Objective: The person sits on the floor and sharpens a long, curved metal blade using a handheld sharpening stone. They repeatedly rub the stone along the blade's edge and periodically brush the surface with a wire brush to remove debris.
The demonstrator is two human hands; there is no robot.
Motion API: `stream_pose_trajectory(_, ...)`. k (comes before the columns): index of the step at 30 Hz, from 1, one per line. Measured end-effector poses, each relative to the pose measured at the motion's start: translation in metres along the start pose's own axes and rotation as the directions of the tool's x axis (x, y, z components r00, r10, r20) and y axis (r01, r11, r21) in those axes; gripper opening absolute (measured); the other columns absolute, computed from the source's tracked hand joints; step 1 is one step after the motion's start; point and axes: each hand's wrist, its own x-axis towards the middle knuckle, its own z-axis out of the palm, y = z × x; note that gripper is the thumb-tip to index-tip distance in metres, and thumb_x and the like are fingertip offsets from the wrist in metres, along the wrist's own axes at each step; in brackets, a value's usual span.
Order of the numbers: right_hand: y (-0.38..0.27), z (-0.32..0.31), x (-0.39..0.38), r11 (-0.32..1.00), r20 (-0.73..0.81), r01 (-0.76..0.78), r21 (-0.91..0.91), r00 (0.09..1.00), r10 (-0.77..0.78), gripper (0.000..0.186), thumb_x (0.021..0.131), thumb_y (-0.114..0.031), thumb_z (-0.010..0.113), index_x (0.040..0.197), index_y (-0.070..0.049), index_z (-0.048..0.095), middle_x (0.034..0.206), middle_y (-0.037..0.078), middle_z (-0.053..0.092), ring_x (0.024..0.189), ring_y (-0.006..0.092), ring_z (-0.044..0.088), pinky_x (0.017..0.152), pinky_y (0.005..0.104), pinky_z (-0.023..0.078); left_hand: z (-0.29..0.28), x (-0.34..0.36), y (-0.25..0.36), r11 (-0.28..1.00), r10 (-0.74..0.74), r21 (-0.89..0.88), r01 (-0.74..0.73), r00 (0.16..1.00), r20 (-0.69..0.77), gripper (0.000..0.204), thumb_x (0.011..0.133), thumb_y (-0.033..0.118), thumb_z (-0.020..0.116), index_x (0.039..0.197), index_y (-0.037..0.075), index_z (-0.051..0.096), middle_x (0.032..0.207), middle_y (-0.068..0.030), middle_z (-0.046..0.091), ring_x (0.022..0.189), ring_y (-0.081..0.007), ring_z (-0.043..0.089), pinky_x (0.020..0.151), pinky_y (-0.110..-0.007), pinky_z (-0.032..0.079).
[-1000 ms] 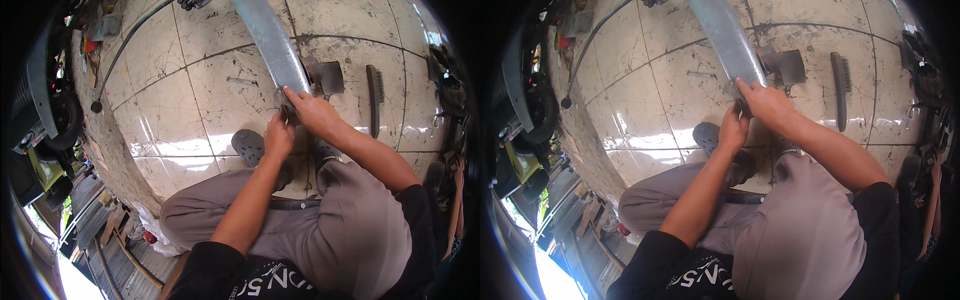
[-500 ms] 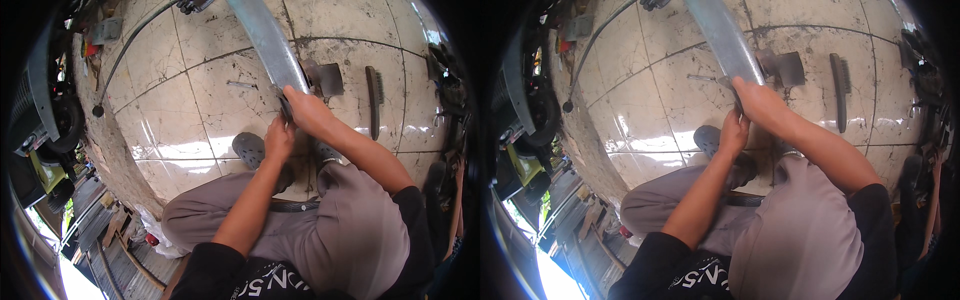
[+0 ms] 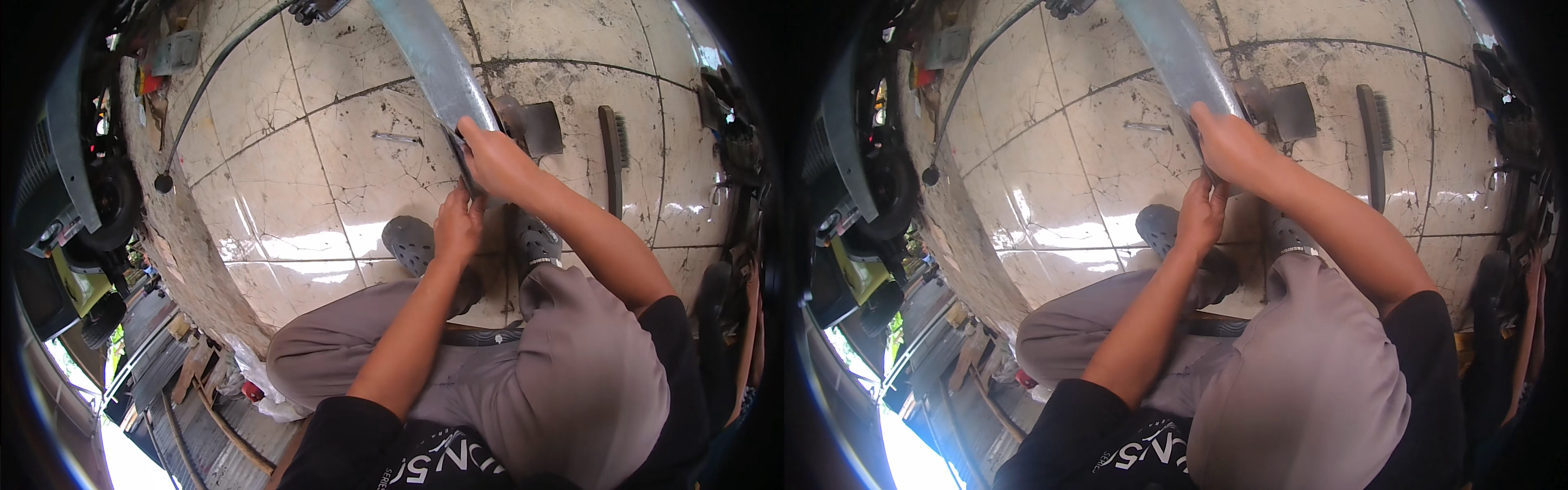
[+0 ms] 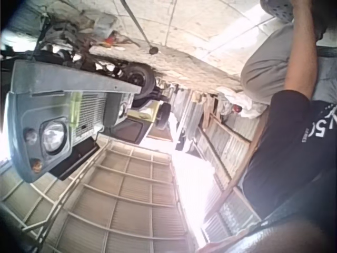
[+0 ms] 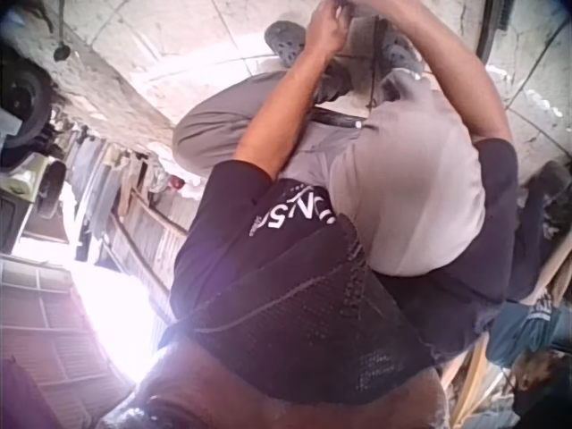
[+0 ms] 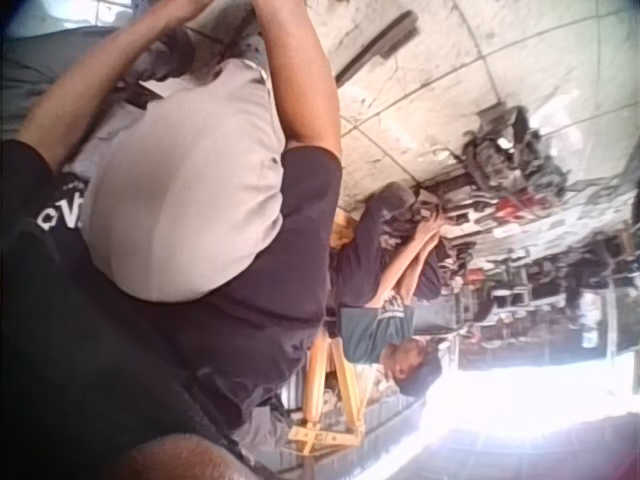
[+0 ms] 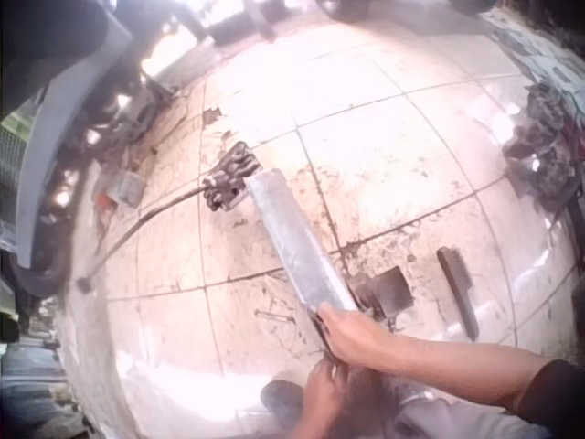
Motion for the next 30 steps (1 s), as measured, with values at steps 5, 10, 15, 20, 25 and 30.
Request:
stream_pose_trajectory(5, 0.003, 0.001, -0.018, 0.998, 0.017, 0.012, 0.065, 1.000, -0.013, 0.021, 0.092, -0.008, 0.057, 0.108, -0.002, 0.045, 0.080, 0.033, 0.061, 0.078, 0.0539, 0.059, 0.067, 0.0566, 0.046, -0.001, -0.003, 0.001, 1.000, -0.005, 0.010, 0.006, 1.000, -0.021, 0.054, 0.100, 0.038, 0.053, 0.146, 0.012, 0.045, 0.128, -0.0162, 0.061, 0.119, -0.0391, 0.056, 0.097, -0.052, 0.045)
stream_pose_trajectory(10, 0.015, 0.001, 0.001, 0.995, -0.089, 0.088, 0.036, 0.992, -0.085, 0.024, 0.094, -0.012, 0.057, 0.113, -0.001, 0.047, 0.076, 0.028, 0.062, 0.068, 0.0466, 0.064, 0.059, 0.0520, 0.049, 0.004, -0.001, -0.001, 0.999, 0.008, 0.032, -0.008, 1.000, -0.005, 0.053, 0.100, 0.040, 0.053, 0.145, 0.014, 0.045, 0.126, -0.0137, 0.061, 0.118, -0.0375, 0.056, 0.095, -0.053, 0.045)
stream_pose_trajectory(15, -0.024, -0.045, 0.009, 0.839, 0.217, -0.425, 0.340, 0.903, 0.370, 0.030, 0.099, -0.021, 0.053, 0.122, -0.002, 0.049, 0.078, 0.011, 0.063, 0.057, 0.0189, 0.064, 0.043, 0.0353, 0.048, 0.000, -0.004, 0.002, 0.999, -0.029, 0.025, 0.029, 1.000, -0.002, 0.055, 0.100, 0.045, 0.052, 0.145, 0.014, 0.045, 0.124, -0.0130, 0.061, 0.118, -0.0359, 0.057, 0.095, -0.054, 0.043)
stream_pose_trajectory(20, -0.001, -0.049, -0.039, 0.676, 0.381, -0.575, 0.461, 0.816, 0.434, 0.027, 0.101, -0.025, 0.049, 0.114, -0.002, 0.052, 0.078, 0.007, 0.061, 0.050, 0.0143, 0.059, 0.041, 0.0301, 0.048, -0.003, -0.004, 0.004, 1.000, -0.014, -0.017, 0.015, 1.000, 0.021, 0.057, 0.100, 0.048, 0.050, 0.146, 0.015, 0.045, 0.127, -0.0122, 0.060, 0.120, -0.0353, 0.055, 0.097, -0.055, 0.042)
stream_pose_trajectory(25, -0.002, -0.039, -0.057, 0.583, 0.547, -0.681, 0.443, 0.721, 0.425, 0.028, 0.100, -0.024, 0.048, 0.106, 0.003, 0.053, 0.078, 0.010, 0.063, 0.052, 0.0152, 0.060, 0.043, 0.0309, 0.050, 0.002, -0.003, -0.003, 1.000, -0.005, -0.013, 0.004, 1.000, -0.027, 0.058, 0.100, 0.048, 0.050, 0.147, 0.015, 0.044, 0.132, -0.0110, 0.059, 0.124, -0.0341, 0.054, 0.099, -0.055, 0.041)
stream_pose_trajectory(30, -0.002, -0.029, -0.025, 0.580, 0.450, -0.612, 0.538, 0.790, 0.417, 0.028, 0.101, -0.026, 0.050, 0.102, 0.002, 0.052, 0.077, 0.009, 0.062, 0.050, 0.0143, 0.058, 0.041, 0.0306, 0.048, 0.000, -0.001, 0.001, 0.999, -0.045, -0.001, 0.045, 0.999, 0.027, 0.057, 0.100, 0.048, 0.050, 0.147, 0.015, 0.044, 0.134, -0.0090, 0.059, 0.125, -0.0331, 0.053, 0.101, -0.055, 0.039)
